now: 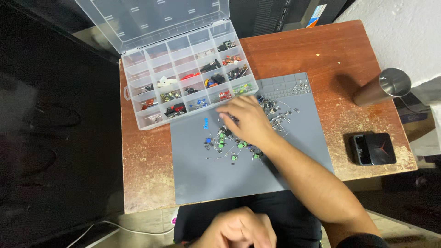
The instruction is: The person sorts small electronic components, including transistors and capacitors, from a pile on a gray mat into a compartmentalized plastic organizer box. They pick up individual components, inspect them, and place them into specific compartments within the box.
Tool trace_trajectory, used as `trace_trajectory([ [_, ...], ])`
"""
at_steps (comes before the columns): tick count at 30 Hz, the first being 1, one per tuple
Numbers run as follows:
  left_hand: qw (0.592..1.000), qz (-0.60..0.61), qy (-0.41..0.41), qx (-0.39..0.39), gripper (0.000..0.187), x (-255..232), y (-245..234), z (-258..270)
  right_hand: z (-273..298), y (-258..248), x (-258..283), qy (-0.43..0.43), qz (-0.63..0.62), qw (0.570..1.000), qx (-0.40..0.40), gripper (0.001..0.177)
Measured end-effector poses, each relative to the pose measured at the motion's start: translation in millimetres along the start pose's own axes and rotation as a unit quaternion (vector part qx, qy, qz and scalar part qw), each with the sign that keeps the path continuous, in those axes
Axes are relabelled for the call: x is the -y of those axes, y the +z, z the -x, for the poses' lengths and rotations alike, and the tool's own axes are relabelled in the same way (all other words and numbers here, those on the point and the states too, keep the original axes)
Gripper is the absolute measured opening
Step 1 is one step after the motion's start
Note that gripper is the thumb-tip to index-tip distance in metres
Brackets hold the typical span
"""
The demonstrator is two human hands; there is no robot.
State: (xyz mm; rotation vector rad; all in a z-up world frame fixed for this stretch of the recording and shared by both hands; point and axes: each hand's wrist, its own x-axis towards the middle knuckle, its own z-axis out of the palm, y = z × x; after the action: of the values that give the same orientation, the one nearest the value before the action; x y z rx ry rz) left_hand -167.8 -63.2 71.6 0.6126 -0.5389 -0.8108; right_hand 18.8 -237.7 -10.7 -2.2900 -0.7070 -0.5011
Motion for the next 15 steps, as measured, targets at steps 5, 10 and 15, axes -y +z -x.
trace_trajectory([
  [5,0.942,-0.332,0.047,-0.023,0.015,-25.0,2.3,-18.9,-1.2,-10.6,-2.5,0.041,-0.025,0.995,-0.086,0.012],
  [10,0.624,-0.743,0.011,0.242,0.019,36.6,-36.6,-12.5,-3.0,-14.7,-6.3,0.127,-0.093,0.967,-0.201,0.008],
  [15,0.874,-0.429,-0.031,0.224,0.050,3.8,-34.2,8.7,-2.8,-11.8,-10.6,0.158,-0.135,0.949,-0.238,0.009],
])
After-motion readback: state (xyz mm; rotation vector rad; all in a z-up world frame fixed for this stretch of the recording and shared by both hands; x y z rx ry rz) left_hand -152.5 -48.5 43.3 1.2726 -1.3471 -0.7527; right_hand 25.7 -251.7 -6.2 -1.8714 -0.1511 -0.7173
